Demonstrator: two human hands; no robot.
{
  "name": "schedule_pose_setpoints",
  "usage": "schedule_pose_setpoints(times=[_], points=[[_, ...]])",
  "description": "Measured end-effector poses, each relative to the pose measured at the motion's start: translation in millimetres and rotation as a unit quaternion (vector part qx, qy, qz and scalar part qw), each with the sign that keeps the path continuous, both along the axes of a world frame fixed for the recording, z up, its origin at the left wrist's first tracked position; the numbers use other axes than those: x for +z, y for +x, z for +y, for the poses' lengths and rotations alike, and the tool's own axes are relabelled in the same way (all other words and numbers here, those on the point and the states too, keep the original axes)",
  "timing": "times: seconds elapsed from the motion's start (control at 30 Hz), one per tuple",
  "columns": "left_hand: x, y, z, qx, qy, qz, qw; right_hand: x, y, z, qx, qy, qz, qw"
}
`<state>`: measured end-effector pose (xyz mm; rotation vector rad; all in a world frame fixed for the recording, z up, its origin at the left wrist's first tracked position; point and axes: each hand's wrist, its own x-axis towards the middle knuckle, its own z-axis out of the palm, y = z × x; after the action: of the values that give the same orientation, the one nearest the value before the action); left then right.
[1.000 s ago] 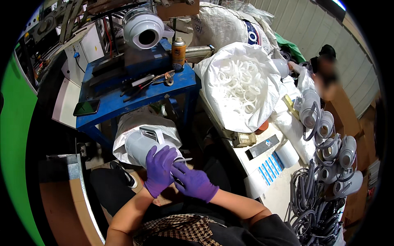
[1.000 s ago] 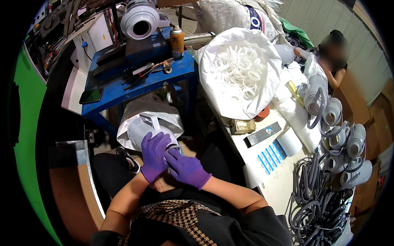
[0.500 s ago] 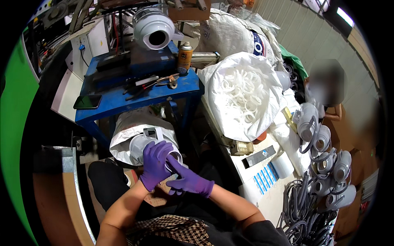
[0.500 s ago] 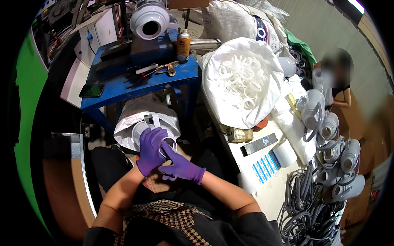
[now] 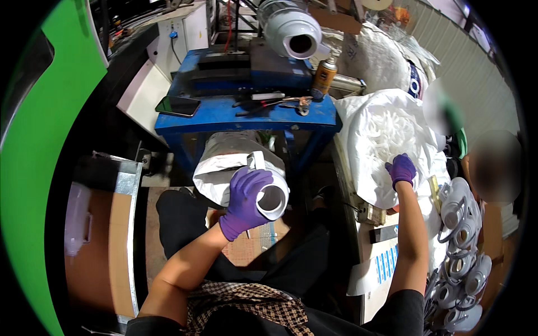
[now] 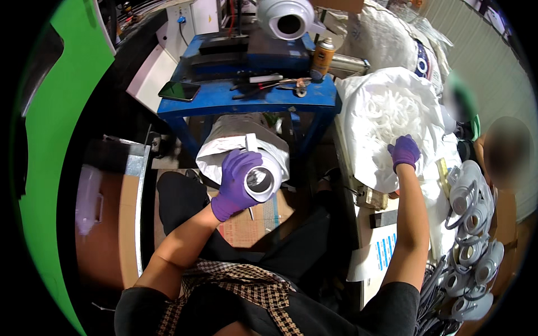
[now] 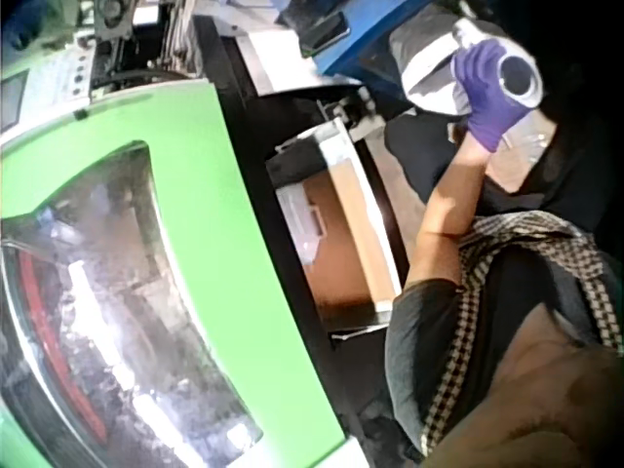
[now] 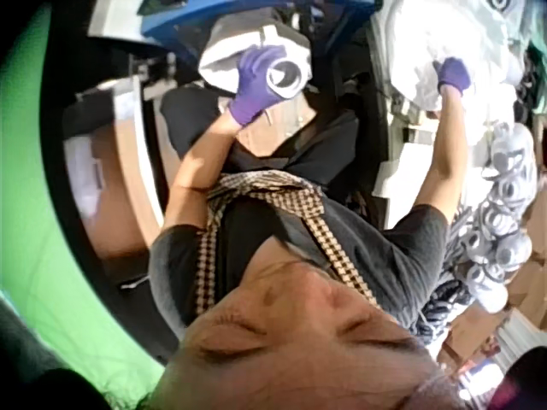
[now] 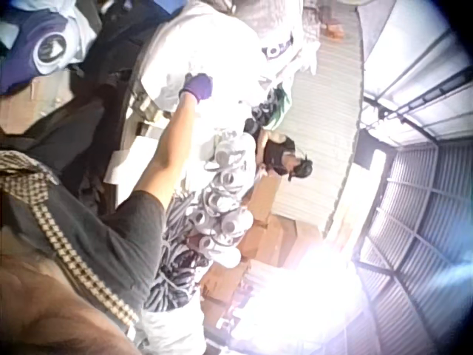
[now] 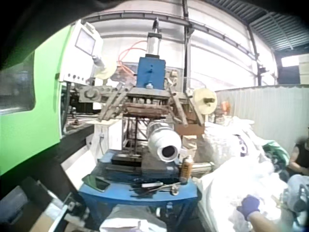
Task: The person repeatedly assembles white plastic containers by inserting a gray handle into the container's neck, then placing a circular cap on top. The person handles each container one at a time, secures the handle, and caps the unit before moving to the next.
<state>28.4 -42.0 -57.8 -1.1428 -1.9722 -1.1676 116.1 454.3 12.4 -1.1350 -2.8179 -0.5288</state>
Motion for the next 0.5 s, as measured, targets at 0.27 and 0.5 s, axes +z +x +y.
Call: schedule_pose_setpoints(times=[0.27,0.5], points=[[2,8,3,-0.054,-0.042,-0.026,0.997,28,46,-28,0.245,0.052,0.346,0.904],[-6,27,-3,-0.101,-0.060,-0.058,0.991,5,110,-276,0.368,-0.421,0.408,0.722]])
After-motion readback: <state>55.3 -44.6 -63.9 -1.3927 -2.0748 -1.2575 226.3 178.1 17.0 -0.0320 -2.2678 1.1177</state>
